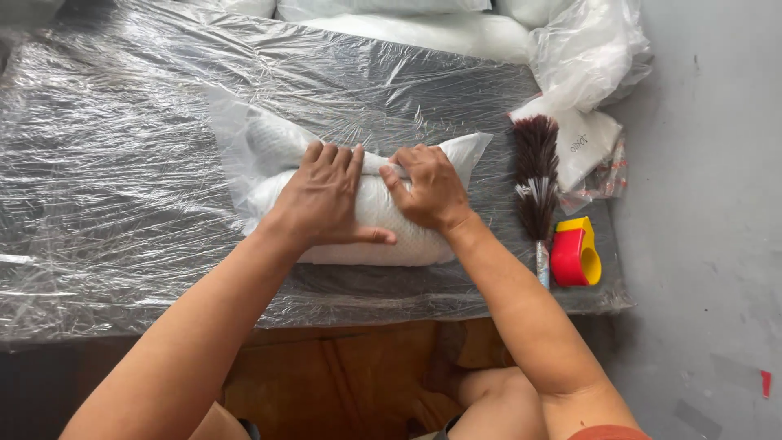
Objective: The person wraps a white textured item in bubble wrap on a plastic-covered table. They roll the item, tie the plastic bag, and secure it with red tape.
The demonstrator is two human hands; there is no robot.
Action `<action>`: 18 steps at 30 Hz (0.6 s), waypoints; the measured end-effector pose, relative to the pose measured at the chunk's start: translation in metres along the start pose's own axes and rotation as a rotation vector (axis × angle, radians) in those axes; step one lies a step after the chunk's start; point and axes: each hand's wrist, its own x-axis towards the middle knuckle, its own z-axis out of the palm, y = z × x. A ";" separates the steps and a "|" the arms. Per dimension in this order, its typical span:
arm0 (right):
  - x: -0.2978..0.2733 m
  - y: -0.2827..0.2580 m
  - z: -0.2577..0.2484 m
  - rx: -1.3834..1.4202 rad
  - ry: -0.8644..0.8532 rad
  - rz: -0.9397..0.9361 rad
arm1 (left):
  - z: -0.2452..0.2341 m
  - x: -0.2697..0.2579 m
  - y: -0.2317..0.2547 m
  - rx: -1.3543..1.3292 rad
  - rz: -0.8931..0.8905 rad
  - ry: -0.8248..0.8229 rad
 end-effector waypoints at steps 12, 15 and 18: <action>-0.057 -0.049 -0.017 -0.129 0.264 -0.178 | 0.013 -0.045 0.021 0.185 0.129 0.071; -0.071 -0.056 -0.019 -0.162 0.224 -0.190 | 0.023 -0.057 0.028 0.162 0.104 0.109; -0.084 -0.065 -0.026 -0.209 0.149 -0.225 | 0.019 -0.072 0.038 0.148 0.080 0.127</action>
